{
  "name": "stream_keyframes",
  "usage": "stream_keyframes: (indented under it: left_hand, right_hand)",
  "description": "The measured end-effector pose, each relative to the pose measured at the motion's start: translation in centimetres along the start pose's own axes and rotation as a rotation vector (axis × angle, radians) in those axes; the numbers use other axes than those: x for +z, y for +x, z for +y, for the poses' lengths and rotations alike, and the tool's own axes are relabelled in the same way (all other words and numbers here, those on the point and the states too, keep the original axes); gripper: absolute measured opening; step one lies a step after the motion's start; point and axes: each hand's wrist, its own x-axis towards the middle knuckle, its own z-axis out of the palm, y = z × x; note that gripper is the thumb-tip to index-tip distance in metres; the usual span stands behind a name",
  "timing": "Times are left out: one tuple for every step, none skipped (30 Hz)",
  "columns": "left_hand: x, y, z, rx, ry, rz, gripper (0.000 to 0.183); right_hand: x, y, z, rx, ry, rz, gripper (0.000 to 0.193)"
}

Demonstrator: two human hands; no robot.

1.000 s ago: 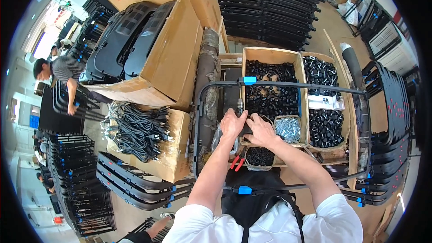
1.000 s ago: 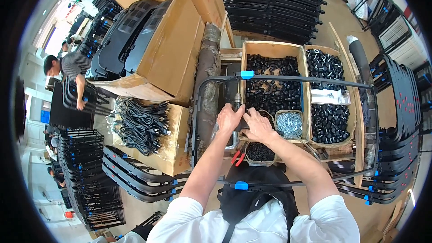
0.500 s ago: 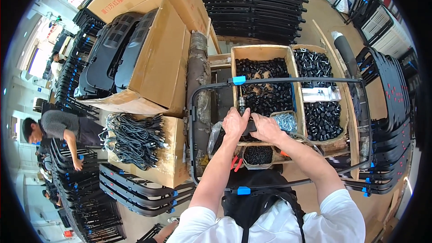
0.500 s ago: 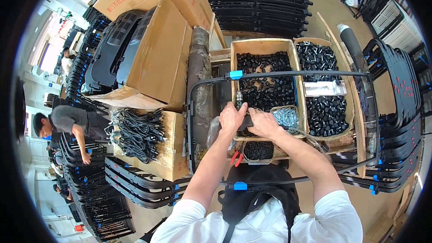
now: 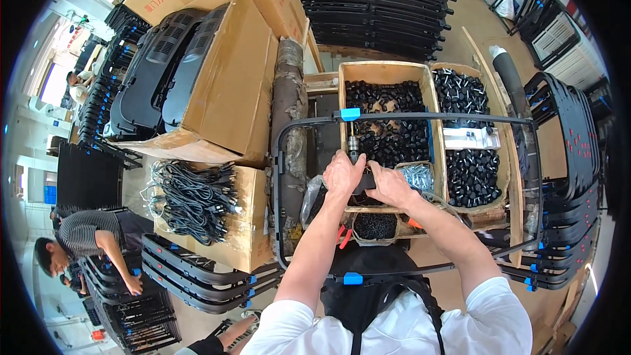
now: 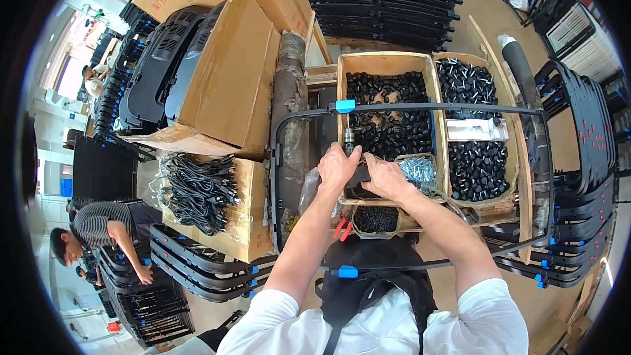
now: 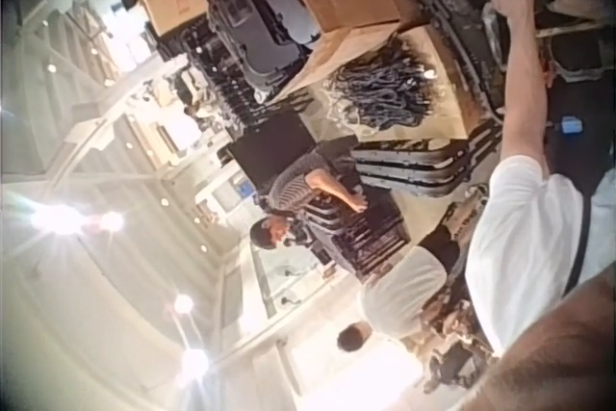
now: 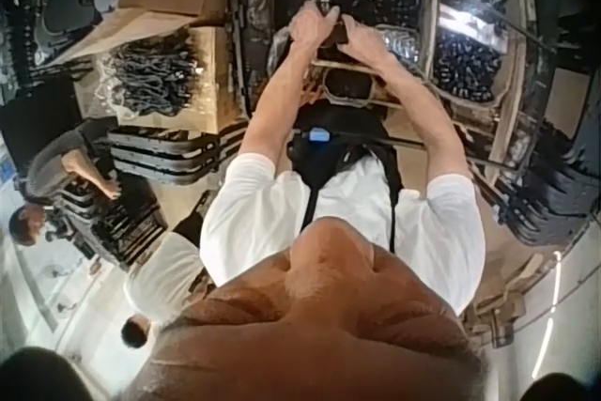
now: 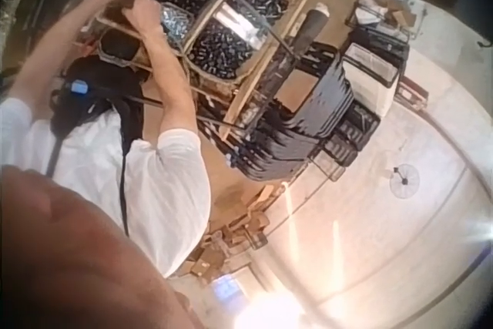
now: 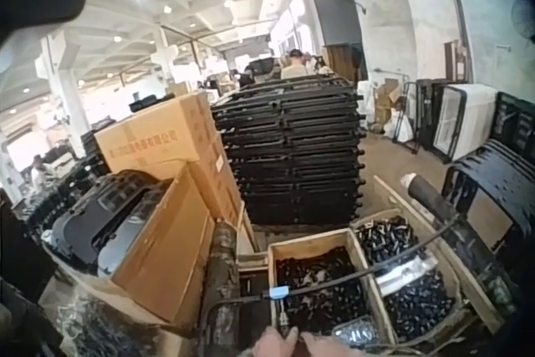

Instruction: Assemble the handles and housing components of an electric lawn mower, including routing electrical wires.

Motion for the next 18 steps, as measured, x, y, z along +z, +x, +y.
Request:
stream_keyframes:
  left_hand:
    - [0.0, 0.0, 0.0, 0.000, -0.003, 0.002, 0.063]
    - [-0.1, 0.0, -0.1, 0.006, 0.006, 0.022, 0.063]
    - [-0.3, 0.1, 0.0, 0.013, 0.016, 0.044, 0.063]
    - [-0.1, 0.0, 0.1, 0.010, 0.015, 0.036, 0.063]
    - [0.0, 0.0, 0.3, 0.008, 0.027, 0.030, 0.062]
    - [0.1, 0.0, 0.4, 0.006, 0.040, 0.023, 0.061]
    - [0.0, 0.0, 0.5, 0.006, 0.039, 0.026, 0.061]
    - [-0.1, 0.0, 0.5, 0.004, 0.022, 0.021, 0.063]
    - [-0.1, 0.0, 0.4, 0.002, 0.005, 0.015, 0.065]
    - [-0.2, 0.1, 0.5, 0.003, 0.004, 0.016, 0.065]
    - [-0.2, 0.2, 0.6, 0.006, 0.013, 0.020, 0.065]
    - [-0.2, 0.2, 0.6, 0.009, 0.021, 0.023, 0.065]
    - [-0.3, 0.4, 0.7, 0.010, 0.019, 0.023, 0.065]
    - [-0.3, 0.6, 0.8, 0.007, 0.014, 0.025, 0.064]
    - [-0.3, 0.6, 0.9, 0.003, 0.008, 0.025, 0.064]
    - [-0.3, 0.8, 0.9, 0.005, 0.005, 0.025, 0.064]
    - [-0.2, 1.0, 0.9, 0.002, -0.002, 0.025, 0.064]
    - [-0.2, 1.1, 0.9, 0.000, -0.010, 0.024, 0.064]
  right_hand:
    - [-0.1, 0.1, 0.1, -0.006, 0.019, 0.005, 0.071]
    - [-0.1, 0.1, 0.1, -0.009, 0.015, 0.006, 0.071]
    - [-0.2, 0.2, -0.1, 0.002, 0.014, 0.012, 0.073]
    - [0.2, 0.1, 0.2, 0.022, 0.017, 0.009, 0.076]
    - [0.6, 0.1, 0.5, 0.027, 0.018, 0.003, 0.076]
    - [0.9, 0.2, 0.9, 0.028, 0.019, -0.001, 0.079]
    - [0.7, 0.2, 0.8, 0.022, 0.017, 0.002, 0.082]
    - [0.6, 0.1, 0.8, 0.021, 0.016, 0.003, 0.082]
    - [0.4, 0.1, 0.8, 0.013, 0.015, -0.010, 0.084]
    - [0.2, 0.2, 0.7, 0.006, 0.014, -0.020, 0.086]
    - [0.0, 0.2, 0.7, 0.007, 0.013, -0.020, 0.086]
    - [0.0, 0.3, 0.6, 0.016, 0.003, -0.025, 0.087]
    - [-0.2, 0.5, 0.6, 0.023, -0.008, -0.028, 0.089]
    - [-0.3, 0.6, 0.6, 0.024, -0.011, -0.028, 0.089]
    - [-0.3, 0.7, 0.6, 0.026, -0.003, -0.013, 0.087]
    - [-0.3, 0.7, 0.6, 0.028, 0.003, 0.003, 0.084]
    - [-0.1, 0.8, 0.8, 0.029, 0.001, 0.004, 0.084]
    - [0.1, 0.8, 1.0, -0.009, -0.012, 0.017, 0.078]
